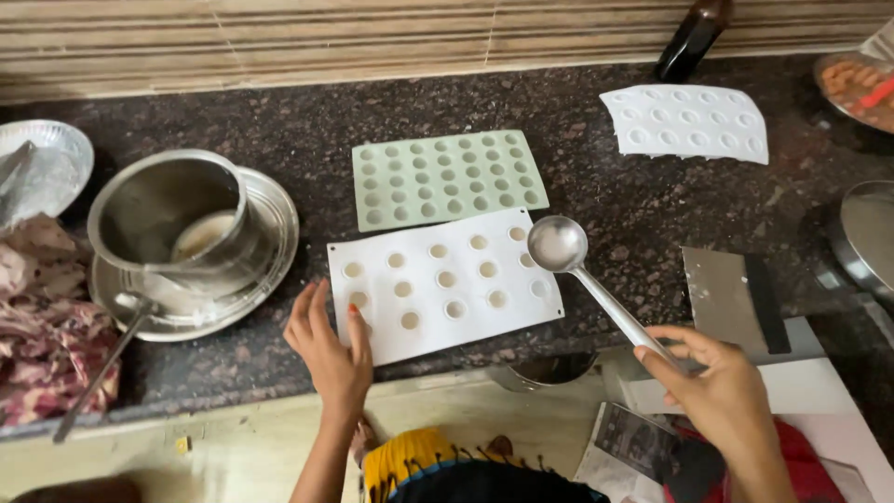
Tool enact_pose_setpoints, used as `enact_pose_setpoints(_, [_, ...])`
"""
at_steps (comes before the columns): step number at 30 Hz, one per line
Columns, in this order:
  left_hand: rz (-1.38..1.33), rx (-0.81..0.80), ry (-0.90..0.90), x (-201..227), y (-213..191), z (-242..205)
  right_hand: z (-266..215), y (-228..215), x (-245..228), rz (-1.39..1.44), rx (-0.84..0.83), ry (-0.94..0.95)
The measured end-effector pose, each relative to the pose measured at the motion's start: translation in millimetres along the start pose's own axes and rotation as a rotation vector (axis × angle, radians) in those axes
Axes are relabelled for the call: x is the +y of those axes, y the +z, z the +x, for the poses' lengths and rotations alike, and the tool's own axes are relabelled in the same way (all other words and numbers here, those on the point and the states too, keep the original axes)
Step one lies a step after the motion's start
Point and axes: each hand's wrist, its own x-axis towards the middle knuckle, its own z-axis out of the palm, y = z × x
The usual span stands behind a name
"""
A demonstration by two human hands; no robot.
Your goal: The recorder uses a ladle to pour liquid wax from a metal pot into various silicone molds on a workshop counter.
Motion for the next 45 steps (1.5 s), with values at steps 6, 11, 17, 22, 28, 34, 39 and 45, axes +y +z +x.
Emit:
enact_pose_setpoints(6, [0.034, 0.054, 0.013, 5, 3, -1, -8, 2, -2, -0.046, 0.030, -0.057])
enact_pose_setpoints(11, [0.024, 0.028, 0.051, 3, -1, 2, -11, 14, -2, -0.102, 0.072, -0.084])
enact_pose_setpoints(17, [-0.059, 0.022, -0.016, -3, -1, 2, -13, 23, -5, -0.173, 0.126, -0.122])
enact_pose_setpoints(22, [-0.215, 0.007, -0.136, -1, -7, 5, -20, 29, -14, -0.268, 0.181, -0.077])
enact_pose_setpoints(28, [-0.211, -0.030, -0.169, -5, -5, 8, -25, 34, -14, -0.260, 0.256, -0.169])
enact_pose_setpoints(34, [-0.217, -0.040, -0.156, -1, -2, 11, -25, 41, -10, -0.262, 0.293, -0.181])
enact_pose_setpoints(39, [-0.217, -0.072, -0.184, 1, -3, 11, -28, 44, -11, -0.274, 0.328, -0.232])
enact_pose_setpoints(45, [-0.195, -0.103, -0.186, 0, -2, 10, -29, 47, -10, -0.257, 0.355, -0.271])
